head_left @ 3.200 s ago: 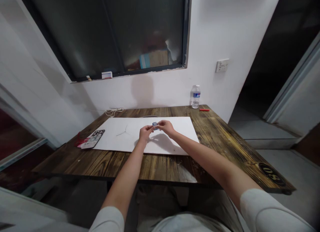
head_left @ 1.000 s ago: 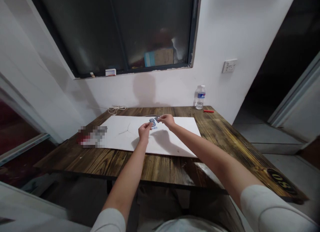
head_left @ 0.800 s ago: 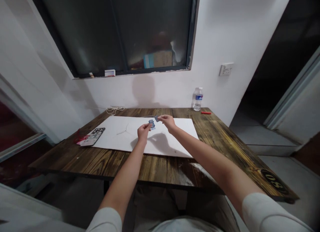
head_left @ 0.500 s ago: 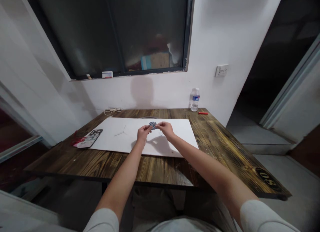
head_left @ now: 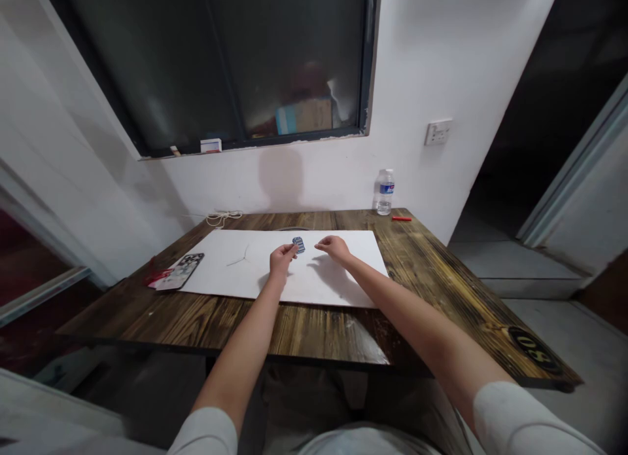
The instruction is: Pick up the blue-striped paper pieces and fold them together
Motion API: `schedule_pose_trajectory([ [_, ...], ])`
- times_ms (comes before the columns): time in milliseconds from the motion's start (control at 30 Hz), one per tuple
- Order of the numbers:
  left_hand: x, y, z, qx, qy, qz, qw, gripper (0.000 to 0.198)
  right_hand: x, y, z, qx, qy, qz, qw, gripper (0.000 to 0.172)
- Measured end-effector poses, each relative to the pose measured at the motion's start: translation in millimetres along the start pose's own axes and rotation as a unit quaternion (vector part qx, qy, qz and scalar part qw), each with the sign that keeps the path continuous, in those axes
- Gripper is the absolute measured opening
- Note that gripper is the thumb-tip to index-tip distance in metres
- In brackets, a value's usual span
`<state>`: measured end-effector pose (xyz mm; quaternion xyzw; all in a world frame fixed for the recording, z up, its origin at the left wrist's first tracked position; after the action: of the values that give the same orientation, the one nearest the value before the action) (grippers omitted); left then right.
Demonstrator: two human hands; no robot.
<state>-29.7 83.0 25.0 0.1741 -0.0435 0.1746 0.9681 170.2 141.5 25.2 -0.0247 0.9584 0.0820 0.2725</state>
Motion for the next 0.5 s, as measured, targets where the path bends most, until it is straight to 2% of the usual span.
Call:
schedule_pose_trajectory([
  [200,-4.4,2.4,-2.9,0.001,-0.006,0.016,1.000,0.043,11.0,12.5,18.0,0.031,-0.174,-0.081,0.981,0.030],
  [333,-4.2,2.9,-4.0,0.008,-0.021,0.018,1.000,0.040,23.0,15.1,21.8,0.015,-0.222,-0.118,0.968,0.040],
  [500,-5.7,2.7,-5.2,0.001,-0.025,0.020,0.999,0.038,32.7,18.8,23.3,-0.024,-0.258,-0.149,0.954,0.040],
])
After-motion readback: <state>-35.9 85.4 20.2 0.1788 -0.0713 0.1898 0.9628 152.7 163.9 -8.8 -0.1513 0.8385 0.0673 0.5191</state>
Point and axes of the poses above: each hand's wrist, its own y-axis towards the middle knuckle, its own x-axis out of the palm, z = x × y, the point moved 7 cm from there along y, towards the middle knuckle, and after that the axes turned 6 degrees about x, right-handed, at the moved point
